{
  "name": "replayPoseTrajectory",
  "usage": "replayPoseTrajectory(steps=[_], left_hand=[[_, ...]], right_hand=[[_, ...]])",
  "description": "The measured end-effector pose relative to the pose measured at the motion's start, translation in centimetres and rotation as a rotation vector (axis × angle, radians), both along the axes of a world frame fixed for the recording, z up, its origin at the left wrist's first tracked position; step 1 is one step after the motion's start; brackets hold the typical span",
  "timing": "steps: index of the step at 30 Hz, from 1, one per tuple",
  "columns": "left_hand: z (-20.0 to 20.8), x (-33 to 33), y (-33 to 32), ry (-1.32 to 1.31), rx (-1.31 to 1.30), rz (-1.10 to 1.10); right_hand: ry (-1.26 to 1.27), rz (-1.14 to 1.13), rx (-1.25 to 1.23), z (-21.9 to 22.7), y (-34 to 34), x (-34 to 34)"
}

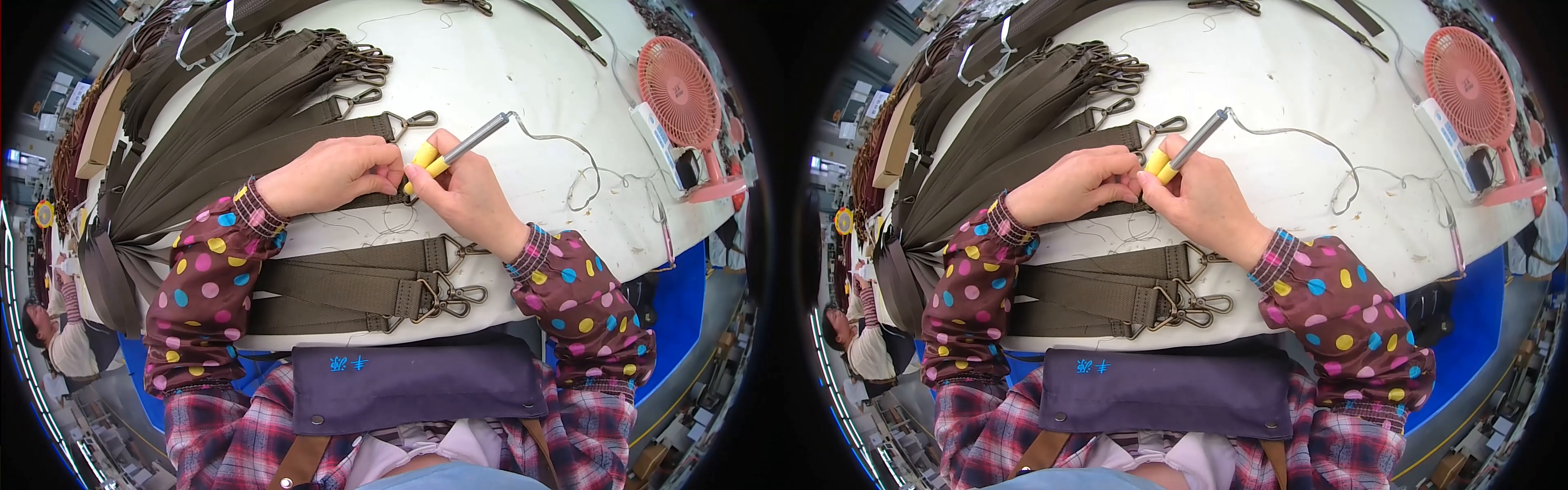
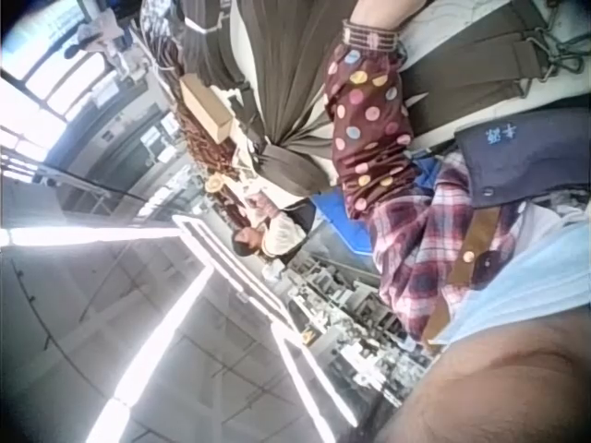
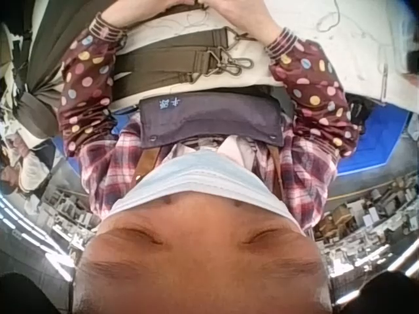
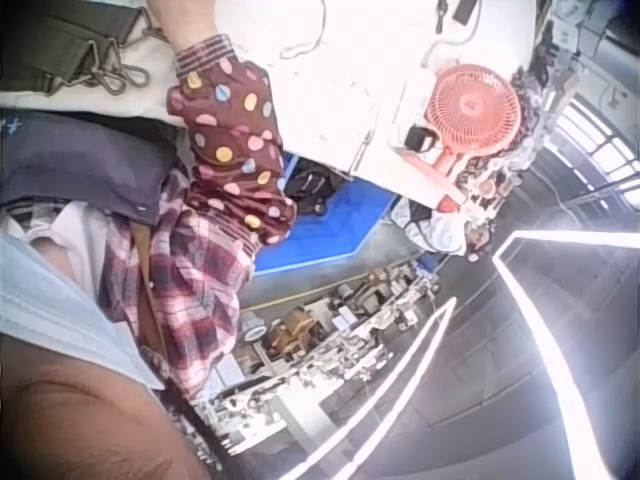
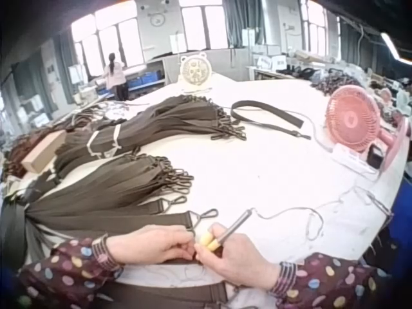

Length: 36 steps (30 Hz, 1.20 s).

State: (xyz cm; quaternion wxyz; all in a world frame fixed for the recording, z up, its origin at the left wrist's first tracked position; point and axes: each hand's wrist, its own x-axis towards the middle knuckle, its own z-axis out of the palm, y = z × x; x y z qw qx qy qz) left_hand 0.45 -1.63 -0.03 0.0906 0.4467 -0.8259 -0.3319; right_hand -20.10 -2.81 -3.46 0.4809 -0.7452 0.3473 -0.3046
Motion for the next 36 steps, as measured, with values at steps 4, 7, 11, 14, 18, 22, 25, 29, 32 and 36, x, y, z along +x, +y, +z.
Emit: replayPoseTrajectory(steps=[4,7,11,14,18,22,25,29,32,36], left_hand=[[0.6,-0.2,0.2,0.078,0.092,0.076],[0.3,-0.3,0.6,0.182,0.296,0.254],[-0.1,-0.3,1.0,0.302,0.298,0.365],[0.0,-0.4,1.1,0.306,0.306,0.391],[-0.1,-0.5,1.0,0.285,0.305,0.396],[-0.2,-0.4,1.1,0.296,0.306,0.401],[-0.1,-0.4,1.1,0.294,0.302,0.396],[0.0,-0.5,1.1,0.270,0.305,0.403],[0.0,-0.5,1.1,0.280,0.301,0.400],[0.1,-0.5,1.1,0.293,0.314,0.411]], right_hand=[[-0.128,-0.035,-0.011,-0.3,0.1,0.3],[-0.202,-0.034,0.023,-0.3,0.2,0.2],[-0.178,-0.062,-0.024,0.0,-0.2,0.5],[-0.146,-0.071,-0.042,0.0,-0.4,0.6],[-0.118,-0.071,-0.043,0.0,-0.4,0.6],[-0.111,-0.070,-0.056,-0.2,-0.4,0.7],[-0.109,-0.072,-0.067,-0.1,-0.4,0.7],[-0.104,-0.071,-0.072,-0.1,-0.4,0.7],[-0.115,-0.070,-0.067,-0.2,-0.4,0.7],[-0.102,-0.080,-0.054,0.1,-0.4,0.6]])
